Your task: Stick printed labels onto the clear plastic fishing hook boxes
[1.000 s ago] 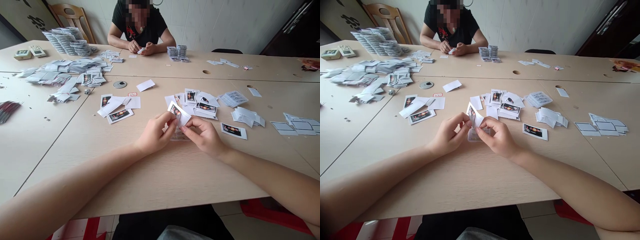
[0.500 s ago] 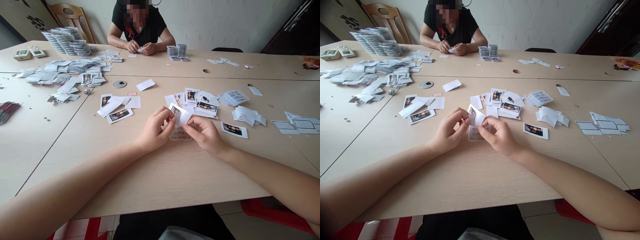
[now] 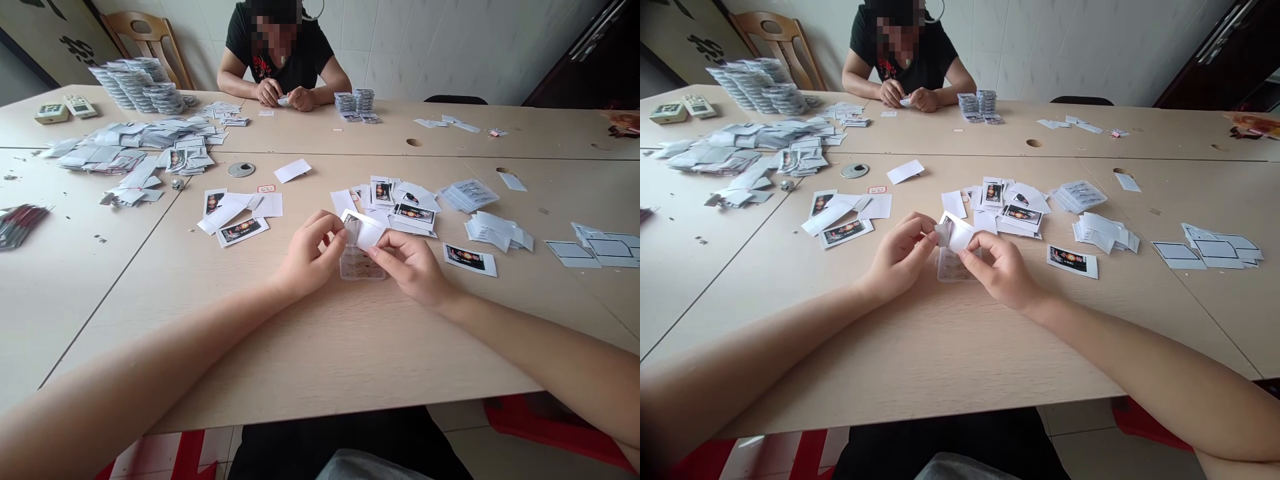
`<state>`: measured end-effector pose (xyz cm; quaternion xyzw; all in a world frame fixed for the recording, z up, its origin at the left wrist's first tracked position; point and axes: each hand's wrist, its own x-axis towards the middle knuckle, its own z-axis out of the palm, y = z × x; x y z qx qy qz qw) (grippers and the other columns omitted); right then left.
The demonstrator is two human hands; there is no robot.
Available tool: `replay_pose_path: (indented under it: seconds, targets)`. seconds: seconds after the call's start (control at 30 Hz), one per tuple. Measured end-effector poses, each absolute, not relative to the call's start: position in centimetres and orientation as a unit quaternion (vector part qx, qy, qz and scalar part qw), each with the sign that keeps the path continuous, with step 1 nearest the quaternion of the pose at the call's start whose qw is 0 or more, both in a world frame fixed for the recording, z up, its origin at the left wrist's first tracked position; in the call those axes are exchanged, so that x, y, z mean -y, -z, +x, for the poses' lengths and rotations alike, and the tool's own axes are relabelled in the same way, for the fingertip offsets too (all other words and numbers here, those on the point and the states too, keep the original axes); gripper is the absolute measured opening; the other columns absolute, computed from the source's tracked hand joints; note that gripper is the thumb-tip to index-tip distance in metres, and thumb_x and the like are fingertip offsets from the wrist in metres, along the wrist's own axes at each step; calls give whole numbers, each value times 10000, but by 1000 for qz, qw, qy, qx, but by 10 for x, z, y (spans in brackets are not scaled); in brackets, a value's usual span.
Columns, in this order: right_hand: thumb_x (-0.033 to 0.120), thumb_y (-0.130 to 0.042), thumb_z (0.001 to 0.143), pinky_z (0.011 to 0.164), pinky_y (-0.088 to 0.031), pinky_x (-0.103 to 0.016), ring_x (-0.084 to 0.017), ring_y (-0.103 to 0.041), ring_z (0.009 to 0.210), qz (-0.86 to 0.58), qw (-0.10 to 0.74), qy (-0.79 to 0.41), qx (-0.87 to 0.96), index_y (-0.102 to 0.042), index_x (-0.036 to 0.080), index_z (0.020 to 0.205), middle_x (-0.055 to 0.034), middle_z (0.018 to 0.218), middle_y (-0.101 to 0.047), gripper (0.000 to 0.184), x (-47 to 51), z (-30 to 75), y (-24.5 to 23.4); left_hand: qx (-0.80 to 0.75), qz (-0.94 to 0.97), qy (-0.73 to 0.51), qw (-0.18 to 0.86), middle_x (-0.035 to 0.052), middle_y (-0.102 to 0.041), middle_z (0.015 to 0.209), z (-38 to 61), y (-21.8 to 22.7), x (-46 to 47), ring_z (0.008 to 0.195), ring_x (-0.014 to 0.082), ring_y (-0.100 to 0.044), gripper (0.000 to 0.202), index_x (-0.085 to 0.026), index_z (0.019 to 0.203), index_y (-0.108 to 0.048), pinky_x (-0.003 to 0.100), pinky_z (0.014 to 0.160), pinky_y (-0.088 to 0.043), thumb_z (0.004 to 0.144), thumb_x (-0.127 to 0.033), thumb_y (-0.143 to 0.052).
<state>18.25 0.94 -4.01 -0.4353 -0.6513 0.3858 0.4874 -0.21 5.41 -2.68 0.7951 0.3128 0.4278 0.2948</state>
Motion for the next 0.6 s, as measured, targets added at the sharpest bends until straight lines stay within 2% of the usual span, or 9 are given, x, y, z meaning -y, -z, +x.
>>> replay_pose_path:
  seconds: [0.23,0.4,0.6]
  targets:
    - [259,-578,854,625,-361,-281,-131,-456,666,-435,479,-383,659,-534,180,714,9,700,-509,167,-11,186,40,-334,761,-421,365,30,-559,870,-3,26,-56,766,127,-504,132,-169,755,-547,268,673,-400,855,-209,-470]
    - [238,-573,849,605,-355,-277,-133,-462,662,-439,481,-393,650,-530,185,695,9,684,-508,168,-12,187,38,-362,706,-419,442,8,-558,752,-2,21,-54,728,125,-501,139,-168,713,-524,269,674,-401,835,-211,-472]
    - [224,-580,830,611,-353,-272,-136,-466,683,-464,482,-374,643,-537,181,664,7,667,-512,176,-11,187,35,-363,666,-442,478,-14,-511,662,-2,18,-59,705,113,-497,183,-162,630,-493,258,702,-443,810,-187,-478]
